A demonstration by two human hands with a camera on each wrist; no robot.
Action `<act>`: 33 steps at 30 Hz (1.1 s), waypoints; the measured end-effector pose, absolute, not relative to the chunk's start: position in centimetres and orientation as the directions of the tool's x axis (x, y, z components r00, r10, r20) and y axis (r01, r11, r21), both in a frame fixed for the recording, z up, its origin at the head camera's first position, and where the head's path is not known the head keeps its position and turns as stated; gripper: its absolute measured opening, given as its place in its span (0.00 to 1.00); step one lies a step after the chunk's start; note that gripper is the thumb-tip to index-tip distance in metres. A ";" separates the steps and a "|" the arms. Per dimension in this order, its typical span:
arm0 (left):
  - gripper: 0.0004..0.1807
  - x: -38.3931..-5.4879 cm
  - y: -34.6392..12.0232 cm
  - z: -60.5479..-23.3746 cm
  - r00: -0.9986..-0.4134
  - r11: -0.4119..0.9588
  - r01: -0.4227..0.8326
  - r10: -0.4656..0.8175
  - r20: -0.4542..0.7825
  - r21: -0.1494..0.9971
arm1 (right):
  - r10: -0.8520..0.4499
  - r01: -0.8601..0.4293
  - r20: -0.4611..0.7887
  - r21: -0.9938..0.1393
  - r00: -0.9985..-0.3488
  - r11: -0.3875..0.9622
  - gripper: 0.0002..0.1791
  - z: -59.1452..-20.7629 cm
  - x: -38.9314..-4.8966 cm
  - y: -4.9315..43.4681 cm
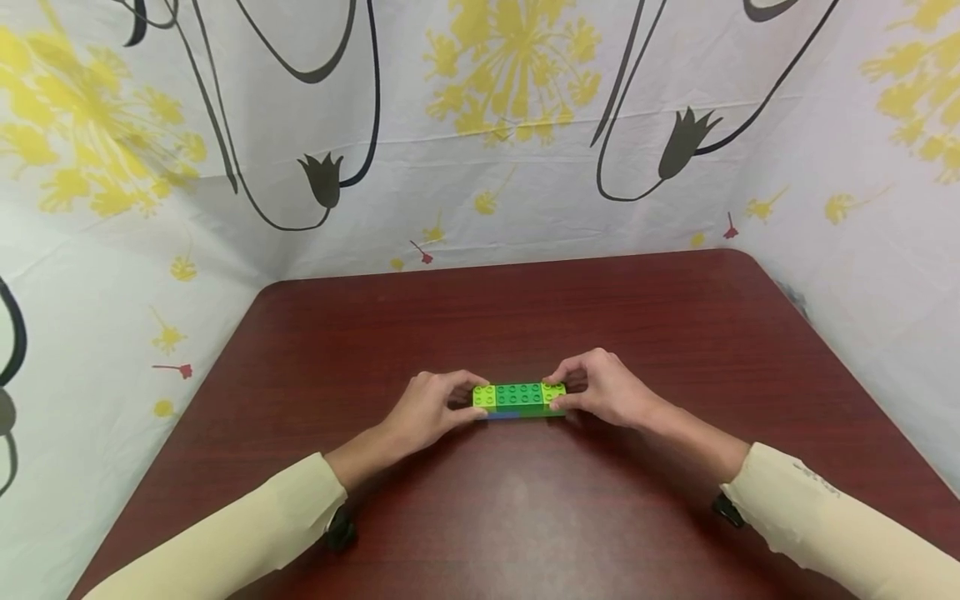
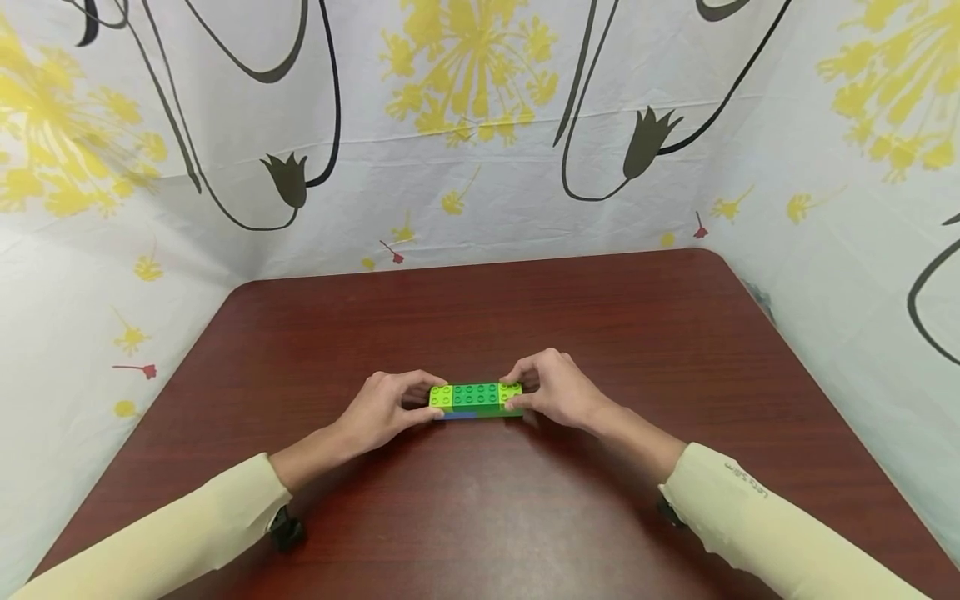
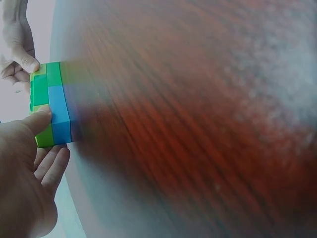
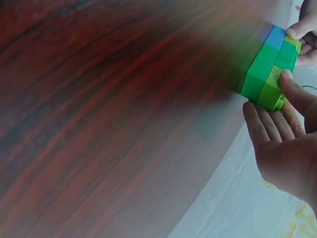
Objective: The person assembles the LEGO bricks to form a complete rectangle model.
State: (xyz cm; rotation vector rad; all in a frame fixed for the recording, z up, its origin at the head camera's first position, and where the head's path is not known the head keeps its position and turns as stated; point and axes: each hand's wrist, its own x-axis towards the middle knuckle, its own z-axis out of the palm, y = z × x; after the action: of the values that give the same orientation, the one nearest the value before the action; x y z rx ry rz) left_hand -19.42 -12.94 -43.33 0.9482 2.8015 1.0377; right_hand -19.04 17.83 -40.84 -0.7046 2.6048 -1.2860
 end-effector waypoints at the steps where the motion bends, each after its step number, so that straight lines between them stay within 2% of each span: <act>1: 0.21 -19.5 -12.9 -43.3 -0.816 0.601 0.541 0.545 0.193 0.588 | -0.474 -0.342 0.069 -0.783 -0.878 0.520 0.14 -40.8 -19.0 17.8; 23: 0.22 -20.0 -12.2 -42.4 -0.802 0.665 0.574 0.574 0.164 0.477 | -0.472 -0.333 0.048 -0.771 -0.880 0.543 0.12 -40.7 -19.3 17.6; 33: 0.23 -19.7 -11.9 -42.1 -0.821 0.710 0.550 0.556 0.128 0.439 | -0.471 -0.318 0.029 -0.776 -0.881 0.545 0.12 -40.7 -19.4 17.8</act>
State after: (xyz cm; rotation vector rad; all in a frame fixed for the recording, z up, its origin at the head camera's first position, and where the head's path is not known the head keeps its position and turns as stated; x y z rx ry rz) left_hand -19.66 -11.86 -42.09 0.9354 2.8923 0.7362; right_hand -19.40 17.75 -40.73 -0.6702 2.5973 -1.2475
